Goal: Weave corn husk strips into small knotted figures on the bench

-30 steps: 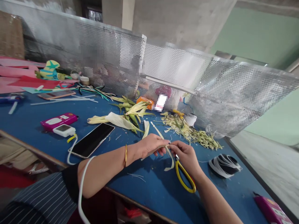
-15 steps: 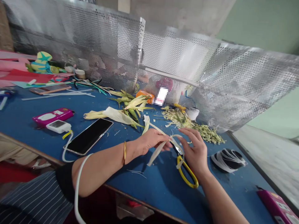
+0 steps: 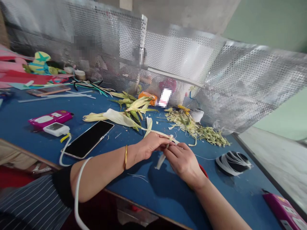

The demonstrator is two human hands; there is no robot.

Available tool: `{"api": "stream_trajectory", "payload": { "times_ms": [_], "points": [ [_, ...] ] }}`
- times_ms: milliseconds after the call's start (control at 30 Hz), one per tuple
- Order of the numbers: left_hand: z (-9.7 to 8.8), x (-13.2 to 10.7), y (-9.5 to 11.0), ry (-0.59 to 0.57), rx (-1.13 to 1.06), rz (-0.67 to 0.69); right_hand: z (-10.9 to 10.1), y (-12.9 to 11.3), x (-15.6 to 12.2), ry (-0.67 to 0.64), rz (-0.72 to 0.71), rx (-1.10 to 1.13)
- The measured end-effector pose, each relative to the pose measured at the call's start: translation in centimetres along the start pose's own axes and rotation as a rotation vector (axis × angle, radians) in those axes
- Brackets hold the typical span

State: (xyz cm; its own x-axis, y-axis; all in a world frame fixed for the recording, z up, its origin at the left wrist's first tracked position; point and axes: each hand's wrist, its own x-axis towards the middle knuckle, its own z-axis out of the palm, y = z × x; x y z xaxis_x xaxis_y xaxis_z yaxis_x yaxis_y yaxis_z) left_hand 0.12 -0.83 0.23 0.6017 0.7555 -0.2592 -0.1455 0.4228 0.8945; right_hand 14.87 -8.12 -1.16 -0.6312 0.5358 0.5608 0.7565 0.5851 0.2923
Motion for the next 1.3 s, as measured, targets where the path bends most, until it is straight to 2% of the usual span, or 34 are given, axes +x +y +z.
{"api": "stream_trajectory", "payload": {
  "times_ms": [200, 367, 467, 533, 633, 733, 800, 867, 967, 1033, 1100, 1200, 1300],
  "points": [
    [0.6, -0.2, -0.1, 0.064, -0.069, 0.010, 0.1, -0.2, -0.1, 0.073, -0.012, 0.124],
    [0.7, -0.1, -0.6, 0.053, -0.087, 0.014, 0.3, -0.5, 0.0, 0.055, -0.034, 0.151],
    [0.3, 0.2, -0.6, 0.058, -0.083, 0.032, 0.1, -0.6, 0.0, 0.088, -0.011, 0.150],
    [0.1, 0.4, -0.4, 0.062, -0.076, 0.046, 0.0, -0.4, -0.2, 0.148, 0.120, 0.115],
    [-0.2, 0.3, 0.3, 0.049, -0.056, 0.031, -0.1, 0.4, -0.5, 0.211, 0.477, 0.022],
    [-0.2, 0.1, 0.6, 0.044, -0.039, 0.001, 0.4, 1.1, -0.8, 0.078, 0.699, 0.146],
    [-0.2, 0.2, 0.5, 0.062, -0.022, 0.005, 0.7, 1.2, -0.8, -0.060, 0.763, 0.352],
    [-0.3, 0.4, 0.4, 0.125, 0.017, 0.044, 0.8, 0.9, -0.8, -0.127, 0.791, 0.498],
    [-0.4, 0.7, 0.3, 0.233, 0.135, 0.150, 0.3, 0.3, -0.6, -0.119, 0.775, 0.552],
    [-0.5, 0.8, 0.3, 0.251, 0.214, 0.198, -0.2, 0.3, -0.6, -0.093, 0.785, 0.544],
    [-0.6, 0.6, 0.4, 0.204, 0.293, 0.200, -0.6, 0.7, -0.6, -0.009, 0.808, 0.505],
    [-0.5, 0.2, 0.2, 0.016, 0.467, 0.152, -0.7, 1.3, -0.5, 0.126, 0.832, 0.491],
    [-0.1, -0.3, -0.4, -0.168, 0.631, 0.096, -0.5, 1.5, -0.1, 0.105, 0.868, 0.679]
  ]
}}
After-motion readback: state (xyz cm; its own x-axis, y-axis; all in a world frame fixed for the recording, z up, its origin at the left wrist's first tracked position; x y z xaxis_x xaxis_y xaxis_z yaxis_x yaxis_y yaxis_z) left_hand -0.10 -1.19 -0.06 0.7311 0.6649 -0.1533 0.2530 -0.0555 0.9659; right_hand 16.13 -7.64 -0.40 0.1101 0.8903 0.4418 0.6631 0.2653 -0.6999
